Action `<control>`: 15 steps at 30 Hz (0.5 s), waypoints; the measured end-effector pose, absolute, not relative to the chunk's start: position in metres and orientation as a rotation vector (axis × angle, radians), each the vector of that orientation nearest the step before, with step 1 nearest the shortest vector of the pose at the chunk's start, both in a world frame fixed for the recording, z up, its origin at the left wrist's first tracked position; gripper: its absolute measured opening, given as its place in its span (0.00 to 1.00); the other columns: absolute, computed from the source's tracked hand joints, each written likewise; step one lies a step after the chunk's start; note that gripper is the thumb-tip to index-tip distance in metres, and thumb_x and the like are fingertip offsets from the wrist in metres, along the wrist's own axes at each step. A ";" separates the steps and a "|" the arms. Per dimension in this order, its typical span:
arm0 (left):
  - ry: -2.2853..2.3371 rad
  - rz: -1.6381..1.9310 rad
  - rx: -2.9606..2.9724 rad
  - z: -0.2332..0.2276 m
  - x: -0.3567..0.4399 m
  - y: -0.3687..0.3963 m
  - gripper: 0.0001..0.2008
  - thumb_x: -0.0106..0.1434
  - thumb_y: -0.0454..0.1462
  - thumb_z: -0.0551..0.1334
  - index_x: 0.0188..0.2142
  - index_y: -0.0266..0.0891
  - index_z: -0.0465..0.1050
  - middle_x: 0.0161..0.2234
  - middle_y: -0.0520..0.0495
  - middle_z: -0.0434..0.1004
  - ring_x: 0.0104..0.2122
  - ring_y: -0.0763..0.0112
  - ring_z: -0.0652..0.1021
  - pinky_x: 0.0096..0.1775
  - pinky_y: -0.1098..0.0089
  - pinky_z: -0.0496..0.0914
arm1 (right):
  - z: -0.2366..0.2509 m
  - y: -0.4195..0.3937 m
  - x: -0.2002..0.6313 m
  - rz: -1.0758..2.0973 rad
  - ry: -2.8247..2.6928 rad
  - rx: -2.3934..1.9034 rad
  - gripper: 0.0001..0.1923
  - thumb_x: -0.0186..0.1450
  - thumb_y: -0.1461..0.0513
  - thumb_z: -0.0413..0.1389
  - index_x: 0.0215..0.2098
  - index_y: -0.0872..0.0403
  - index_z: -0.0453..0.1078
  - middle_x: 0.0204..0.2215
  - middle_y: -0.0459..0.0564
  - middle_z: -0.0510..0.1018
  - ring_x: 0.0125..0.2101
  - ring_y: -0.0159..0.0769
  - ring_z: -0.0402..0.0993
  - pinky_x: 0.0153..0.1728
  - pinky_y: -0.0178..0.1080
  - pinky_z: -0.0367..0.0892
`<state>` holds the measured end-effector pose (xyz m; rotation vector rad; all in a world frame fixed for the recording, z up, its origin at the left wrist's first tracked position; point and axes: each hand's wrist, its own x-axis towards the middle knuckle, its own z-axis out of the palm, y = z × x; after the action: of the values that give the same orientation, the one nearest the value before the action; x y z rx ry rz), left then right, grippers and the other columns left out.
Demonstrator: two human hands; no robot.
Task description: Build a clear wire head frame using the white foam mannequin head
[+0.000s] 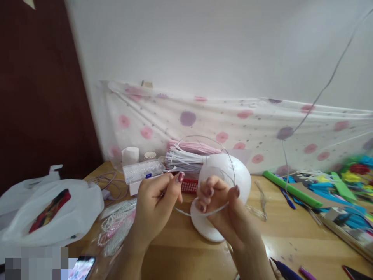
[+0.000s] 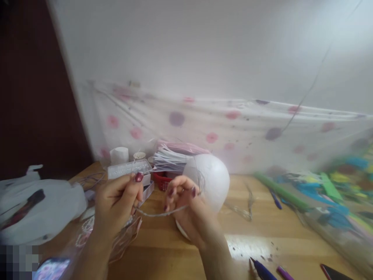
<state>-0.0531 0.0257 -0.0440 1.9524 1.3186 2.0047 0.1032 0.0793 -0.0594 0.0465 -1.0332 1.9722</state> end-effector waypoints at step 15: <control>1.842 2.103 2.188 -0.042 -0.062 0.015 0.21 0.67 0.33 0.56 0.16 0.38 0.62 0.13 0.57 0.60 0.14 0.81 0.64 0.21 0.75 0.57 | -0.096 0.082 0.077 2.108 -1.135 -0.106 0.19 0.65 0.46 0.59 0.32 0.53 0.68 0.18 0.38 0.63 0.12 0.19 0.47 0.12 0.23 0.56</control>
<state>-0.0623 0.0147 -0.0420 2.1880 1.8422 2.1031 0.0768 0.0824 -0.0963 -0.1062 -1.1353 2.1085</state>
